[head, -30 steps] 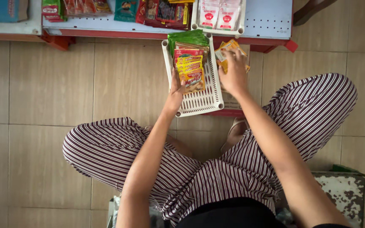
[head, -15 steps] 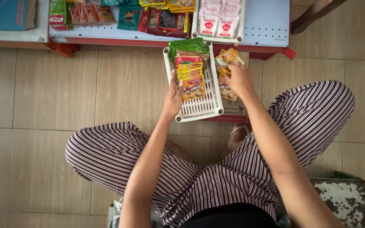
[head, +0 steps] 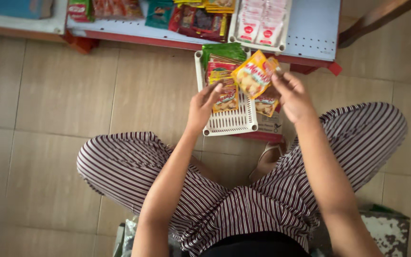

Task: The person sits on the floor and organizes small snack packets into white plastic baskets. They pick up packets from a nearby shelf and place them into the baskets, arranging them neatly by type and color.

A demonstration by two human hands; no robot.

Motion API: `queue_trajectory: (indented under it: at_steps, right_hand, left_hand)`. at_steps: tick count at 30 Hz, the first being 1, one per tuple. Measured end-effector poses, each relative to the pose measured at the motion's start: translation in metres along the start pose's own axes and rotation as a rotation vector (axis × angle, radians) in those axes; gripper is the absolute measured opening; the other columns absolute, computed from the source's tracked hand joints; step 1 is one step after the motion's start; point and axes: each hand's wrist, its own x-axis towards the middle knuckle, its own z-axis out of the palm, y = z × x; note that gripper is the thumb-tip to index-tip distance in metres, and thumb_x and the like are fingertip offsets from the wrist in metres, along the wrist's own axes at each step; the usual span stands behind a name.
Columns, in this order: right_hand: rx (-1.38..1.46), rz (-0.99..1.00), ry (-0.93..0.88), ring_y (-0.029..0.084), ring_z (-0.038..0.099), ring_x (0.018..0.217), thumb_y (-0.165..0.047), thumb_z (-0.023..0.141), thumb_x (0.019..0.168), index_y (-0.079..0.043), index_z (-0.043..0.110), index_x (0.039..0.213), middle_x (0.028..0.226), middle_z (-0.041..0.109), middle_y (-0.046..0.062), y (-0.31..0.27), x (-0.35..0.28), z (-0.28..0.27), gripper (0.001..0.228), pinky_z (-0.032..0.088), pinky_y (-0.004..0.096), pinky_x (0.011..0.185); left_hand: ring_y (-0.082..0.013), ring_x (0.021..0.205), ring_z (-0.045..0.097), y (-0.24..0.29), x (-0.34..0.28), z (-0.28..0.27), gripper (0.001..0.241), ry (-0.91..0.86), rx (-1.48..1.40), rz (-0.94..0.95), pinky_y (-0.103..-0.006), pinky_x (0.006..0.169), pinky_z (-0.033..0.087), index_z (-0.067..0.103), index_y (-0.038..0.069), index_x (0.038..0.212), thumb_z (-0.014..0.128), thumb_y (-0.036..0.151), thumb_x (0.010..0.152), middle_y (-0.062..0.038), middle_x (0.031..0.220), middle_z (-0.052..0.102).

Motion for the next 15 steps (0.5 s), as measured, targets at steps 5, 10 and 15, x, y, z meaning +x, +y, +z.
queue_trajectory:
  at_steps: [5,10,15]
  right_hand:
    - [0.049,0.087,-0.157,0.009,0.068,0.104,-0.023,0.071,0.098,-0.008,0.069,0.12,0.114,0.073,0.001,0.02,-0.006,0.022,0.027,0.058,0.027,0.091]
    - [-0.076,0.099,-0.127,0.008,0.068,0.094,-0.016,0.077,0.094,-0.005,0.069,0.12,0.109,0.073,0.001,0.043,-0.007,0.036,0.029,0.056,0.024,0.078]
    - [-0.169,-0.015,-0.104,0.008,0.067,0.078,-0.017,0.079,0.099,-0.001,0.069,0.116,0.097,0.073,0.002,0.063,0.003,0.036,0.025,0.055,0.025,0.068]
  left_hand:
    - [-0.0104,0.095,0.071,0.0,0.002,-0.001,0.037,-0.154,-0.332,-0.078,-0.0256,0.086,0.059,0.067,-0.01,0.121,0.07,0.02,0.1,-0.01,0.107,0.075]
    - [-0.0151,0.089,0.075,-0.009,0.005,-0.006,0.03,-0.065,-0.397,-0.135,-0.0275,0.083,0.062,0.069,-0.01,0.113,0.076,0.012,0.095,-0.013,0.101,0.077]
    - [-0.0163,0.102,0.07,-0.029,0.009,-0.009,0.038,-0.066,-0.391,-0.117,-0.0305,0.09,0.059,0.065,-0.008,0.125,0.069,0.019,0.099,-0.013,0.116,0.073]
